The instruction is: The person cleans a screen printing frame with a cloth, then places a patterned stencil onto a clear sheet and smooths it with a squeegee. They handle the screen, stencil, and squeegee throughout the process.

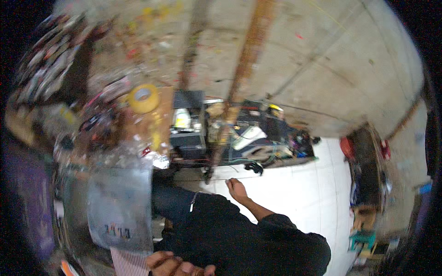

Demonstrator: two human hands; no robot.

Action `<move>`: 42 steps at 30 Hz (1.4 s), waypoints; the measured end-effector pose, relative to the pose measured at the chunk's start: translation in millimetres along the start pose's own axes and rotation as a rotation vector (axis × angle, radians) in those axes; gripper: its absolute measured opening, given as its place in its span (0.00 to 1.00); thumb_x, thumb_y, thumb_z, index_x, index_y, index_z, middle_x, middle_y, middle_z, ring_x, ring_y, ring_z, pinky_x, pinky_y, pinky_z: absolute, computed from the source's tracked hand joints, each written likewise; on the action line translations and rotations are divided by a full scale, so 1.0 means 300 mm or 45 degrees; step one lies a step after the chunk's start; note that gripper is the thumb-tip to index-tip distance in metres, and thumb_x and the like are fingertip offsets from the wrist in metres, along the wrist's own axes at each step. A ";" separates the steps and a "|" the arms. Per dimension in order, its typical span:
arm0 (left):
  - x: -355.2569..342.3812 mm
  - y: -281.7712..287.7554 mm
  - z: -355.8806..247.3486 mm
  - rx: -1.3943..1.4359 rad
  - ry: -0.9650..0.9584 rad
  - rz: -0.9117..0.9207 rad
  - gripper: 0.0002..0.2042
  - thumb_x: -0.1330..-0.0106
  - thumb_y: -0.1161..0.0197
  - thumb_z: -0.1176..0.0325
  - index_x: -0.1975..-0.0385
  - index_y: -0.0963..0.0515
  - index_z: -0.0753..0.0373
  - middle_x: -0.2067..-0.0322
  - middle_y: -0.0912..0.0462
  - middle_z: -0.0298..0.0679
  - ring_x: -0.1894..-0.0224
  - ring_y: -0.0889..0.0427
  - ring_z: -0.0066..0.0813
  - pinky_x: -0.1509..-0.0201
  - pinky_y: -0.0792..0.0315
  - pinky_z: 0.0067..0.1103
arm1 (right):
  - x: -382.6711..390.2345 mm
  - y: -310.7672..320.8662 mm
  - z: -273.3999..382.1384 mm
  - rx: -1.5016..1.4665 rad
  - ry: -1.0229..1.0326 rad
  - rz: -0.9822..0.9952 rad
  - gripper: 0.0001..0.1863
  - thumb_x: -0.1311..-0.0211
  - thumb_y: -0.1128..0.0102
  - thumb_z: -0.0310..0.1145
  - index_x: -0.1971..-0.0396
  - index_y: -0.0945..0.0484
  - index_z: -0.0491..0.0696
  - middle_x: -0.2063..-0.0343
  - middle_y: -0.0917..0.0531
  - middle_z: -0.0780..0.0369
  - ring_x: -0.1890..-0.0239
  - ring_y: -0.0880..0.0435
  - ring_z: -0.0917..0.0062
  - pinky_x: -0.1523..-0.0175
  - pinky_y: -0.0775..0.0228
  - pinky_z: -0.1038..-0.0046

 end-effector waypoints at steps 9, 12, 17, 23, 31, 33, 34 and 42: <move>-0.096 -0.195 -0.048 0.394 -0.250 0.027 0.04 0.32 0.37 0.63 0.62 0.22 0.52 0.61 0.18 0.36 0.71 0.27 0.30 0.63 0.27 0.31 | 0.174 0.044 -0.183 -0.116 -0.274 -0.150 0.21 0.24 0.49 0.44 0.62 0.20 0.39 0.62 0.16 0.45 0.57 0.18 0.45 0.50 0.26 0.50; -0.102 -0.218 -0.056 0.429 -0.296 0.060 0.04 0.31 0.37 0.63 0.62 0.22 0.51 0.61 0.18 0.35 0.72 0.27 0.29 0.63 0.27 0.31 | 0.164 0.012 -0.178 -0.112 -0.265 -0.124 0.21 0.24 0.49 0.44 0.62 0.20 0.39 0.61 0.16 0.44 0.57 0.17 0.45 0.50 0.26 0.51; -0.079 -0.173 -0.019 0.251 -0.224 0.105 0.04 0.30 0.37 0.61 0.62 0.22 0.50 0.60 0.18 0.35 0.73 0.28 0.28 0.65 0.28 0.31 | 0.072 -0.091 -0.232 0.063 -0.081 -0.048 0.16 0.29 0.47 0.37 0.65 0.20 0.37 0.65 0.17 0.43 0.57 0.18 0.47 0.50 0.26 0.53; 0.068 -0.040 -0.073 -0.016 0.064 0.277 0.08 0.39 0.29 0.60 0.66 0.16 0.54 0.70 0.18 0.30 0.69 0.21 0.25 0.62 0.23 0.25 | -0.006 0.060 -0.003 -0.301 0.077 0.044 0.14 0.28 0.46 0.34 0.67 0.19 0.39 0.71 0.16 0.50 0.68 0.14 0.61 0.60 0.24 0.62; 0.128 0.120 -0.296 -0.655 0.290 0.087 0.10 0.37 0.28 0.61 0.61 0.18 0.56 0.59 0.18 0.38 0.65 0.19 0.29 0.63 0.23 0.28 | -0.125 0.062 0.642 -0.230 0.818 0.248 0.11 0.28 0.42 0.30 0.70 0.23 0.40 0.76 0.23 0.52 0.73 0.23 0.58 0.65 0.32 0.59; 0.137 0.126 -0.301 -0.705 0.311 0.057 0.10 0.35 0.29 0.62 0.58 0.19 0.55 0.55 0.18 0.41 0.65 0.20 0.31 0.63 0.23 0.31 | -0.123 0.072 0.787 -0.296 0.994 0.214 0.10 0.29 0.42 0.29 0.70 0.23 0.40 0.76 0.23 0.52 0.74 0.24 0.59 0.65 0.32 0.60; 0.145 0.130 -0.308 -0.748 0.340 0.047 0.11 0.34 0.30 0.62 0.56 0.19 0.55 0.53 0.18 0.43 0.65 0.20 0.32 0.63 0.23 0.32 | -0.103 0.065 0.857 -0.353 1.028 0.259 0.10 0.28 0.43 0.29 0.70 0.22 0.40 0.76 0.23 0.52 0.74 0.24 0.59 0.65 0.32 0.60; 0.305 0.244 -0.336 -1.281 0.794 -0.314 0.20 0.43 0.28 0.67 0.49 0.16 0.49 0.56 0.16 0.36 0.72 0.21 0.25 0.67 0.24 0.20 | -0.014 0.025 1.460 -1.001 1.237 0.530 0.12 0.30 0.47 0.30 0.69 0.19 0.40 0.71 0.17 0.58 0.69 0.19 0.72 0.63 0.27 0.70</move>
Point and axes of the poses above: each hand's wrist, its own x-axis away from the middle knuckle, its own y-axis out of the back of the hand, z = x × y, the point moved 10 cm from there along -x, towards the middle knuckle
